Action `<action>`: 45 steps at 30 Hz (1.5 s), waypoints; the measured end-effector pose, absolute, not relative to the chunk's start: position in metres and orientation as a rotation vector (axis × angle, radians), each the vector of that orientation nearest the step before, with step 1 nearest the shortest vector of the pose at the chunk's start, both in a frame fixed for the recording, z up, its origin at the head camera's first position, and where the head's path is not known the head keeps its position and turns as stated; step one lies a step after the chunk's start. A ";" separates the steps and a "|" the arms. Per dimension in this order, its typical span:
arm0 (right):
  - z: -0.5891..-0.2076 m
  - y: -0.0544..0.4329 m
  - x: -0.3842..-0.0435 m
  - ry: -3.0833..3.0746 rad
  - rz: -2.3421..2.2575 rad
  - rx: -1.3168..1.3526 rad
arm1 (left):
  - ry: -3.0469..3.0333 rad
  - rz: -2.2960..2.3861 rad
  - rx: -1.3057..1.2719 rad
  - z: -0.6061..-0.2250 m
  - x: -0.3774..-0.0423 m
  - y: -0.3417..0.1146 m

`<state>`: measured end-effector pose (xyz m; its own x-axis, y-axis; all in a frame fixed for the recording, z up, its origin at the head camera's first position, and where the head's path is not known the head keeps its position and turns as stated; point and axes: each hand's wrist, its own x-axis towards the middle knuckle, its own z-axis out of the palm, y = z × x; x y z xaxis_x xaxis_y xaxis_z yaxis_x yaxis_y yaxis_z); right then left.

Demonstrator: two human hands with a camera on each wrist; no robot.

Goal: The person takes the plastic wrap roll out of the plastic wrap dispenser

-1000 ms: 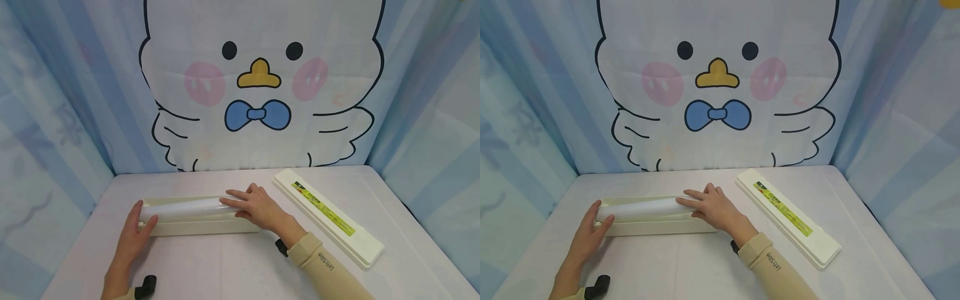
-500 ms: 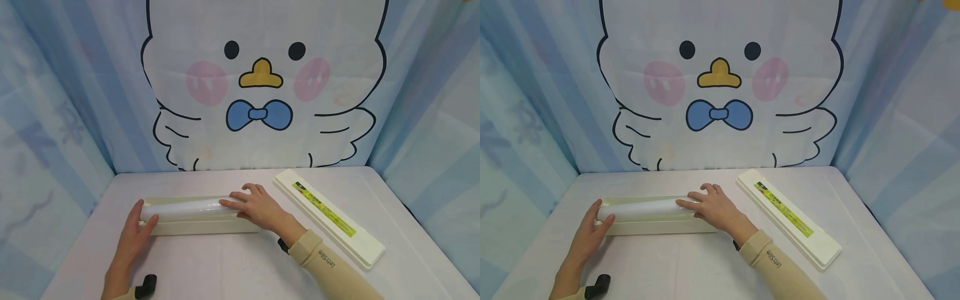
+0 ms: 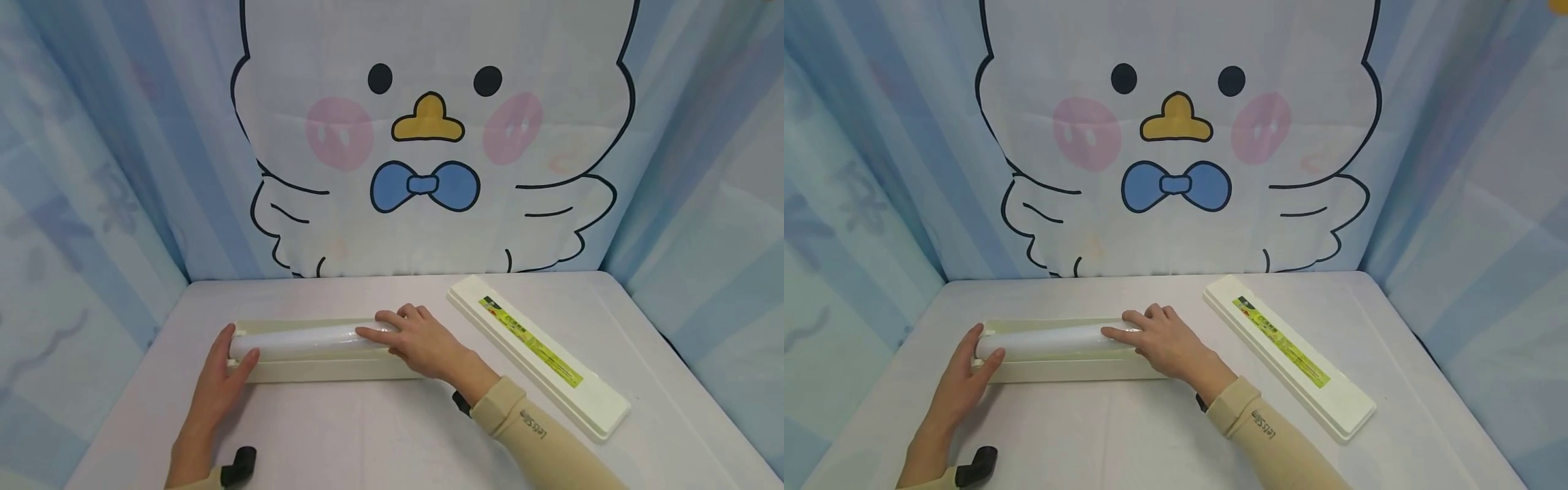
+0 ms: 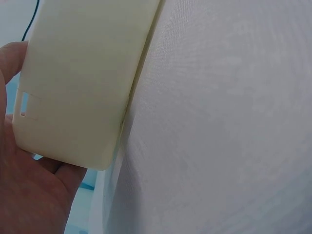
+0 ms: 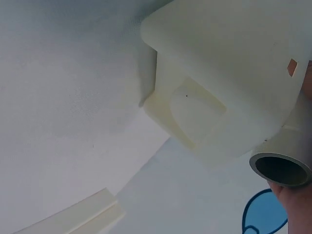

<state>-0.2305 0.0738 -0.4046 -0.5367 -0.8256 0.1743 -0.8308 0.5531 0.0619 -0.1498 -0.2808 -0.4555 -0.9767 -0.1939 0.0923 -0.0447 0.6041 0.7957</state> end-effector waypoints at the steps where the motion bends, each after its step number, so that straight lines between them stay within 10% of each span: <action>1: -0.405 0.073 -0.230 -2.598 0.038 1.402 | -2.659 -1.311 0.200 -0.456 -0.150 -0.281; 45: -0.398 0.112 -0.218 -2.487 0.150 1.162 | -2.658 -1.328 0.160 -0.456 -0.153 -0.285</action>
